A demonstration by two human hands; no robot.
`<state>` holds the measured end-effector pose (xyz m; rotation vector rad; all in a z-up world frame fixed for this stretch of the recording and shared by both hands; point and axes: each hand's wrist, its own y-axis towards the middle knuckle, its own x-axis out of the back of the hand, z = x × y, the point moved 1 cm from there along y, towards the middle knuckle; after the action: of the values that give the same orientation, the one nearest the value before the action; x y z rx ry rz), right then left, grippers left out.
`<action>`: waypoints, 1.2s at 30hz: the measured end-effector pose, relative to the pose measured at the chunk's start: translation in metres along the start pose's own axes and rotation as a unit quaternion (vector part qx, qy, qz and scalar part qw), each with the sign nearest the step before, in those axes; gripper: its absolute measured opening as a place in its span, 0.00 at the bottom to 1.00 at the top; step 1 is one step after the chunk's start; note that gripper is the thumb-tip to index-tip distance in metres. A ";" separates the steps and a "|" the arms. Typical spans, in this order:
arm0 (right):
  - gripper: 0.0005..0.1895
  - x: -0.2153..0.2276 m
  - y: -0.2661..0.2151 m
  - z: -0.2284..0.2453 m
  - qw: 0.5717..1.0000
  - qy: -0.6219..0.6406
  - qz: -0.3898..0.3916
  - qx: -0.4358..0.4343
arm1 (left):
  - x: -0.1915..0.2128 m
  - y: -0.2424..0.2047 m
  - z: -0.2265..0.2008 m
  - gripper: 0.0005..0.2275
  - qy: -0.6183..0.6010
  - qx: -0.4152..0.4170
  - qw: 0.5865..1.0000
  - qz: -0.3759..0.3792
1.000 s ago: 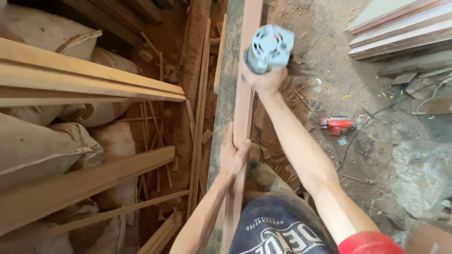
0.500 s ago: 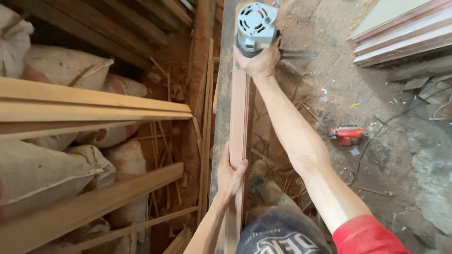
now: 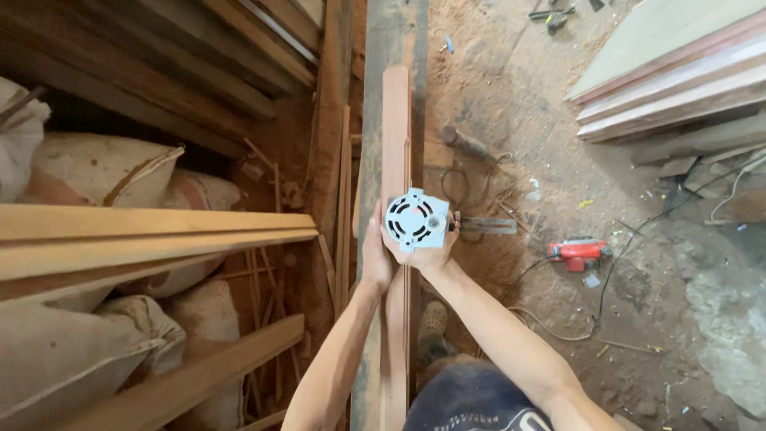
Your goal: The person cuts a long wooden plank into smaller pieces using a circular saw and then sands the edges of the cut pieces with a handheld sander. The person handles the wood and tools directly, performing repetitive cutting and sanding actions.
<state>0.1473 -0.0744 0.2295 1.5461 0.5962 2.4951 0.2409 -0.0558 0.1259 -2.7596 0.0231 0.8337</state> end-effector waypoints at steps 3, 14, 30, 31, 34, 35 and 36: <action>0.16 -0.028 0.040 -0.024 0.968 0.248 -0.030 0.004 | -0.001 -0.010 -0.009 0.35 0.103 -0.102 0.989 0.043; 0.39 -0.118 0.172 -0.113 0.987 0.093 -0.126 -0.032 | -0.012 -0.014 -0.022 0.39 0.324 0.049 0.940 -0.092; 0.25 -0.037 0.040 -0.032 0.994 0.091 -0.055 0.014 | -0.004 0.004 -0.022 0.38 0.266 -0.033 0.958 -0.098; 0.22 -0.026 0.023 -0.025 0.996 0.081 -0.038 0.023 | -0.004 0.000 -0.017 0.38 0.237 -0.025 0.966 -0.101; 0.17 -0.012 0.013 -0.013 0.992 0.109 -0.045 0.044 | -0.001 0.001 -0.014 0.36 0.219 -0.025 0.971 -0.094; 0.16 -0.014 0.022 -0.014 0.997 0.039 -0.025 0.056 | -0.001 -0.001 -0.015 0.36 0.254 -0.029 0.963 -0.089; 0.15 -0.019 0.032 -0.018 0.997 -0.031 -0.003 0.068 | -0.003 -0.001 -0.016 0.36 0.288 -0.033 0.953 -0.086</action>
<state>0.1425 -0.1145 0.2200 1.6585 0.7750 2.4377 0.2470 -0.0591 0.1405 -2.9102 -0.1359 -0.0316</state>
